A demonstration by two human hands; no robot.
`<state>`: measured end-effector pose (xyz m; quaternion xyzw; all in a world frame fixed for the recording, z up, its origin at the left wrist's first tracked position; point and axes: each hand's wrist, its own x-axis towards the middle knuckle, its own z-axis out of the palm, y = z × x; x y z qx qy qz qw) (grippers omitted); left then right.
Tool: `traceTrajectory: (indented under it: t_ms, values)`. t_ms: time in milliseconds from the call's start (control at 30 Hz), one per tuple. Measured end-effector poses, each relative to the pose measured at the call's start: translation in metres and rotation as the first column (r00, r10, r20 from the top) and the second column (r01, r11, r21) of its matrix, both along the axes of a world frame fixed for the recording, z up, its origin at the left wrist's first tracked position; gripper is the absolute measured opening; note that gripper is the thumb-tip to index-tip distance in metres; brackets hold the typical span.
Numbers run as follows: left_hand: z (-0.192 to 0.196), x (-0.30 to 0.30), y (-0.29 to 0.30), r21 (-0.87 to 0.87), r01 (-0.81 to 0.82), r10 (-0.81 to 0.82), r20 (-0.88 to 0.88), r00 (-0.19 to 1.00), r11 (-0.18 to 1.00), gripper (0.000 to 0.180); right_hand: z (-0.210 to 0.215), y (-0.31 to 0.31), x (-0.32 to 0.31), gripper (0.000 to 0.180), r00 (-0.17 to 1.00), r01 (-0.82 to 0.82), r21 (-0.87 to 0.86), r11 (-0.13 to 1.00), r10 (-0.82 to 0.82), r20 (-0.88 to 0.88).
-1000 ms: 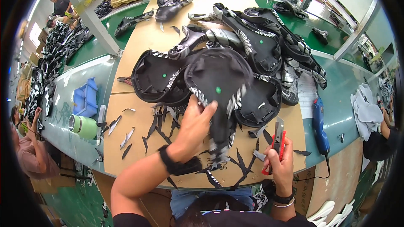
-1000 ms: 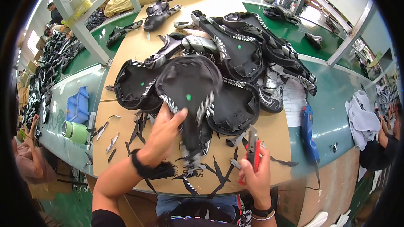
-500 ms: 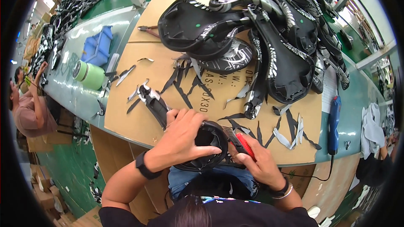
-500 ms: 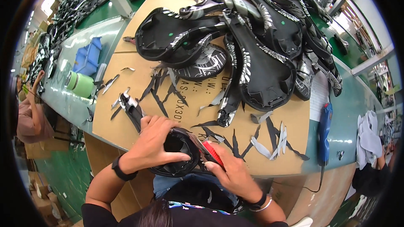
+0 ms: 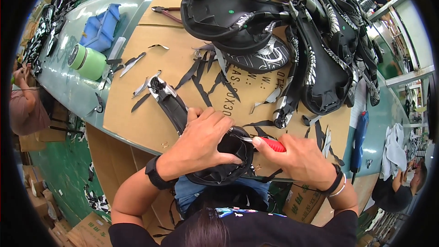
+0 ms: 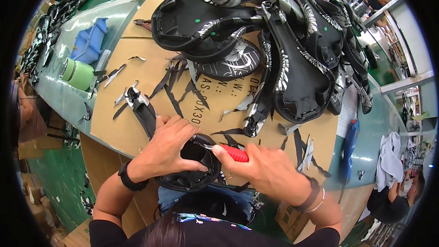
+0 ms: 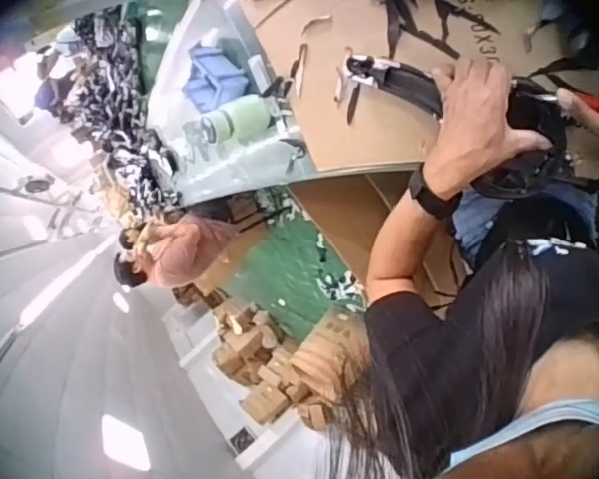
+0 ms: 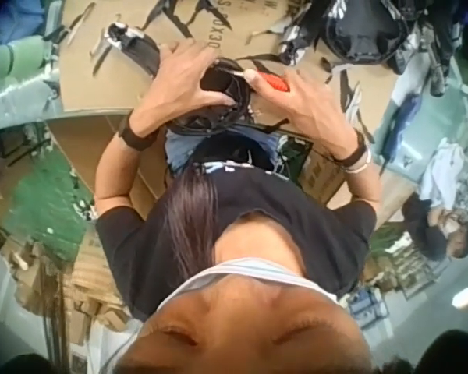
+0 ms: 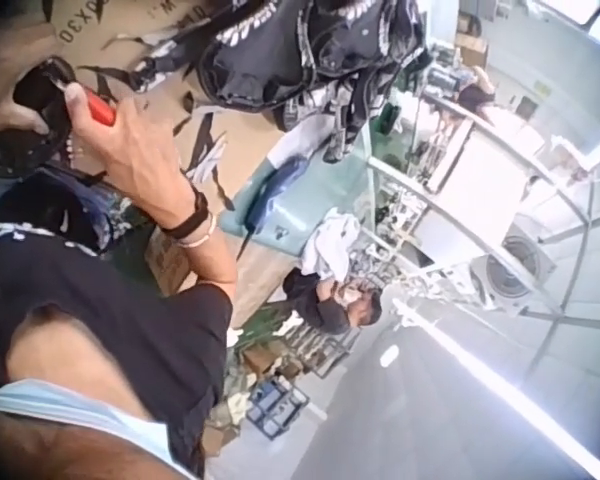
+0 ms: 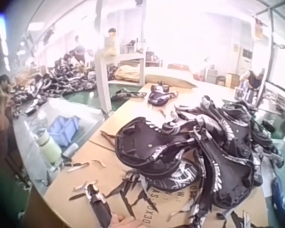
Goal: The person picks up a bicycle saddle, trims excess material from its underside with a utility knife, and sets it aside, repeating the process for several more saddles.
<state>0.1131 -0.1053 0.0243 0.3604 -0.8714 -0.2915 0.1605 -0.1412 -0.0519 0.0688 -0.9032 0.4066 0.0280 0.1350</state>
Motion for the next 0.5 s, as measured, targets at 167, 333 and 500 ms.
traceTrajectory:
  t_ms: [167, 333, 500]
  values:
    - [-0.003, 0.000, 0.001, -0.022, -0.010, 0.009, -0.038, 0.999, 1.000, 0.067, -0.022, 0.040, 0.007, 0.072, 0.973, 0.207, 0.126, 0.970, -0.217, 0.076]
    - [-0.005, 0.001, 0.002, -0.026, -0.025, 0.024, -0.033, 0.999, 0.999, 0.067, -0.043, 0.085, 0.025, 0.073, 0.830, 0.430, 0.207, 0.879, -0.475, 0.292]
    - [0.004, -0.002, 0.005, -0.020, -0.010, 0.010, -0.005, 1.000, 1.000, 0.066, -0.028, 0.106, 0.034, 0.068, 0.662, 0.531, 0.368, 0.763, -0.645, 0.382]
